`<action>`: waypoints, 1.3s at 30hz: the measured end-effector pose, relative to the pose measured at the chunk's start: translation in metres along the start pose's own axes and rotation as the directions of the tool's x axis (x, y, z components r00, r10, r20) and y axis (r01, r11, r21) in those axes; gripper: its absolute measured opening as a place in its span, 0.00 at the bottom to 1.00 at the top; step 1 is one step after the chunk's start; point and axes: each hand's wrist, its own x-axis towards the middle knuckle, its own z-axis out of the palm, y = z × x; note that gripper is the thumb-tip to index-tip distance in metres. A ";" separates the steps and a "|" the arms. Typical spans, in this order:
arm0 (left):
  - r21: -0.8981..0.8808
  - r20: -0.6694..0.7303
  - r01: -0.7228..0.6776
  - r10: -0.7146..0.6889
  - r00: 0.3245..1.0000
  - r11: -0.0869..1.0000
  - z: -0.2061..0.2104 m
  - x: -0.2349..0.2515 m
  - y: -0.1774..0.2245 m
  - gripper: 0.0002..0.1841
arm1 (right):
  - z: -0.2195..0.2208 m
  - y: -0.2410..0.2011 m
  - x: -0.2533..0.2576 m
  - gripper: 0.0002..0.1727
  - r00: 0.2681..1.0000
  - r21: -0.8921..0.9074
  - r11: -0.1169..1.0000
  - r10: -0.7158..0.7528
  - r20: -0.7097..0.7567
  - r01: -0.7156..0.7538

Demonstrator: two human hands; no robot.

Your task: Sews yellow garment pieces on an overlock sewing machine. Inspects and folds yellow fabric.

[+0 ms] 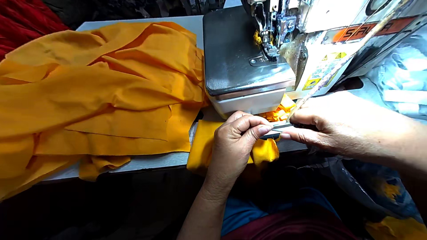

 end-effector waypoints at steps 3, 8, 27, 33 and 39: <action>-0.093 -0.003 0.027 -0.027 1.000 0.995 -0.004 -0.001 -0.001 0.07 | -0.003 0.006 -0.015 0.22 0.997 0.027 0.998 0.063 -0.042 -0.062; -0.078 -0.024 0.015 -0.017 1.000 0.997 -0.003 -0.002 -0.002 0.06 | 0.002 0.016 -0.036 0.22 0.991 0.022 0.993 0.117 -0.060 -0.116; -0.111 -0.045 0.004 -0.009 0.999 0.994 -0.001 0.001 -0.007 0.06 | 0.016 0.003 0.002 0.25 0.990 0.005 0.993 -0.119 -0.077 0.119; -0.278 -0.060 0.016 -0.034 0.998 0.960 -0.005 0.000 -0.009 0.09 | 0.011 0.004 -0.026 0.19 0.965 0.086 0.991 0.122 -0.232 -0.105; -0.439 -0.099 0.018 -0.069 0.993 0.898 -0.006 0.001 -0.007 0.11 | 0.021 0.067 -0.070 0.28 0.871 -0.048 0.918 0.356 -0.339 -0.394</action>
